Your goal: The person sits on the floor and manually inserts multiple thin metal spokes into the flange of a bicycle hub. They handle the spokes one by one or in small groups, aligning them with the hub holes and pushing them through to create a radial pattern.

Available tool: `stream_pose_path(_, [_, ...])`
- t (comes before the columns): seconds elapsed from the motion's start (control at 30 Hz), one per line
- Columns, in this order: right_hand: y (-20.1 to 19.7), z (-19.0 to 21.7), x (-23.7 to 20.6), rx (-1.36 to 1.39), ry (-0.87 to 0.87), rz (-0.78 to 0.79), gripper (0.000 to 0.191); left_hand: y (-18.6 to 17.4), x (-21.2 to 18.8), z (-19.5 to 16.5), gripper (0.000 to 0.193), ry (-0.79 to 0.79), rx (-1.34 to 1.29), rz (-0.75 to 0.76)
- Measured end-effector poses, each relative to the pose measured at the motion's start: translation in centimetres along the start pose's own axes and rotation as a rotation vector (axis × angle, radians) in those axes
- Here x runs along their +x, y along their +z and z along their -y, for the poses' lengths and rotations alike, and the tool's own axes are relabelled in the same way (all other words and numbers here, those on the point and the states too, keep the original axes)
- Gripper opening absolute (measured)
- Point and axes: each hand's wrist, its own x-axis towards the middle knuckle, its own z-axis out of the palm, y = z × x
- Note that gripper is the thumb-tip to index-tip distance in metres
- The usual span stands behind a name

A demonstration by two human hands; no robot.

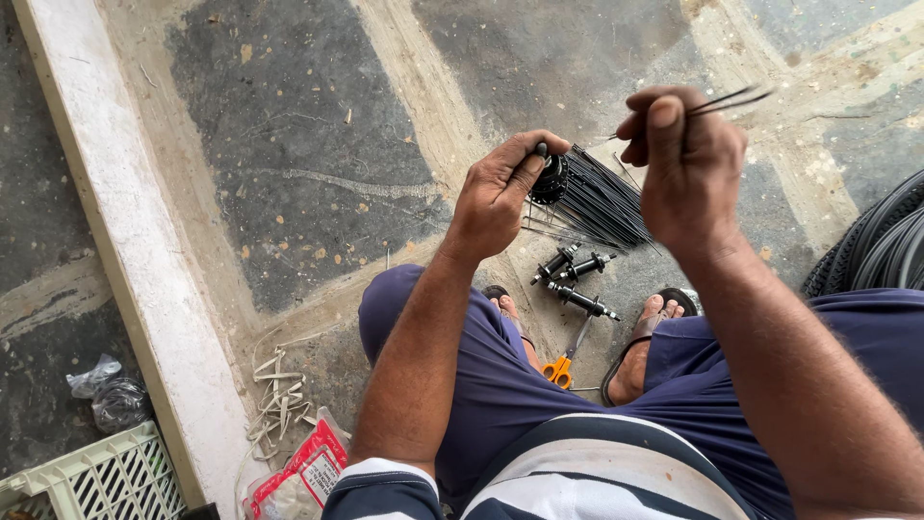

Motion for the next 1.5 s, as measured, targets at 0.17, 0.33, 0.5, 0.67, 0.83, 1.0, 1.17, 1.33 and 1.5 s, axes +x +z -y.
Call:
stream_pose_path(0.17, [-0.5, 0.0, 0.1, 0.329, 0.088, 0.123, 0.036, 0.0, 0.0, -0.2, 0.025, -0.044, -0.007, 0.016])
stream_pose_path(0.33, [0.5, 0.4, 0.1, 0.282, 0.156, 0.190, 0.035, 0.1, -0.1, -0.5, 0.025, -0.020, -0.020, 0.030])
stream_pose_path(0.5, [1.0, 0.7, 0.1, 0.250, 0.161, 0.197, 0.034, 0.1, -0.1, -0.3, 0.025, -0.029, 0.004, 0.034])
stream_pose_path(0.67, [1.3, 0.7, 0.0, 0.105, 0.179, 0.265, 0.037, 0.0, 0.0, 0.2, 0.025, -0.041, -0.010, 0.039])
stream_pose_path(0.83, [1.4, -0.4, -0.2, -0.275, -0.065, 0.243, 0.040, 0.2, 0.0, 0.6, 0.024, -0.065, 0.019, 0.016])
stream_pose_path(1.0, [0.1, -1.8, -0.3, -0.042, -0.007, 0.102, 0.038, 0.1, 0.0, 0.6, 0.024, -0.057, -0.016, 0.028])
stream_pose_path(1.17, [-1.8, -1.7, -1.6, 0.345, -0.009, 0.136, 0.019, 0.5, 0.1, 0.5, 0.021, -0.029, 0.005, -0.005])
stream_pose_path(1.33, [-3.3, -0.7, -2.8, 0.213, -0.026, 0.125, 0.029, 0.5, 0.1, 0.6, 0.019, -0.016, 0.040, -0.054])
stream_pose_path(1.5, [-3.7, 0.8, -4.2, 0.167, -0.051, 0.085, 0.031, 0.5, 0.0, 0.6, 0.015, 0.002, 0.007, -0.077])
